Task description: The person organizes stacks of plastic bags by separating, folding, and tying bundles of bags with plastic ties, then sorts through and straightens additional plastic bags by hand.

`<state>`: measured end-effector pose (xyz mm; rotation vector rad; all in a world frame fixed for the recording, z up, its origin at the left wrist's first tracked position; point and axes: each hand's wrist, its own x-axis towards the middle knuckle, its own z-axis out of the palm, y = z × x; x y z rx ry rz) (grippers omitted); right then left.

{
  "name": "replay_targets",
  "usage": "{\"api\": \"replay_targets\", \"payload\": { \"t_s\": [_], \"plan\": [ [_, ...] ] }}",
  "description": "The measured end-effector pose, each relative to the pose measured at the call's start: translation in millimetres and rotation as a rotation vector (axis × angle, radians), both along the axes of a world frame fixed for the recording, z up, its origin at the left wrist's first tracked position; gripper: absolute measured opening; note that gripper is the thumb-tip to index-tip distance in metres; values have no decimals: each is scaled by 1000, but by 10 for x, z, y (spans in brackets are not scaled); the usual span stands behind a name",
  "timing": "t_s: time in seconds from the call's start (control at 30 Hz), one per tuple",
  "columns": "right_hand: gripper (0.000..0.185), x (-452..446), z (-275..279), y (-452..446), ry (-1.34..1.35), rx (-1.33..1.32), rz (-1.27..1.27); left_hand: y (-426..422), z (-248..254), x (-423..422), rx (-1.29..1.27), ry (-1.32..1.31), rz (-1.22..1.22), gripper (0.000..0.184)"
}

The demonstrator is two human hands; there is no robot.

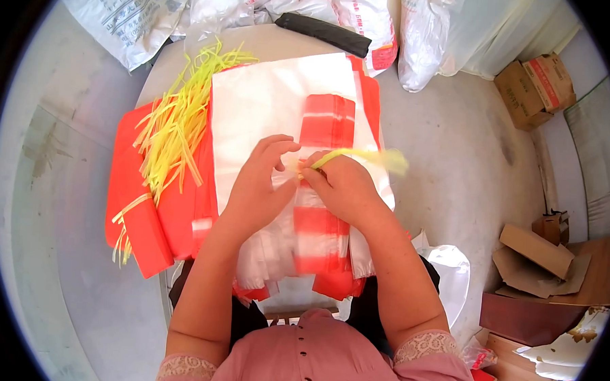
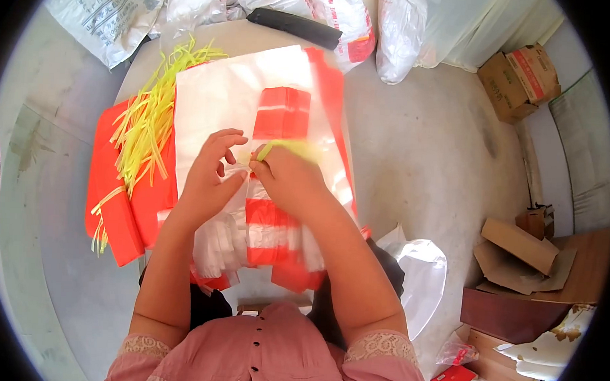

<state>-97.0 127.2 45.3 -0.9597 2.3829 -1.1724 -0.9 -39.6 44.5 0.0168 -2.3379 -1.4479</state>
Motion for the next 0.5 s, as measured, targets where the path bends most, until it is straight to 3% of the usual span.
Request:
{"api": "replay_targets", "payload": {
  "t_s": [0.07,0.2,0.37,0.5],
  "plan": [
    [23,-12,-138,19,58,-124,36,15,-104,-47,-136,42,-19,48],
    [21,15,52,47,4,-85,19,78,-3,-61,-118,-248,37,29],
    [16,-11,72,59,-185,-105,-48,77,-227,-104,178,-214,128,11],
    [13,8,147,65,85,-95,33,74,-178,-106,258,-296,119,17]
  ]
}}
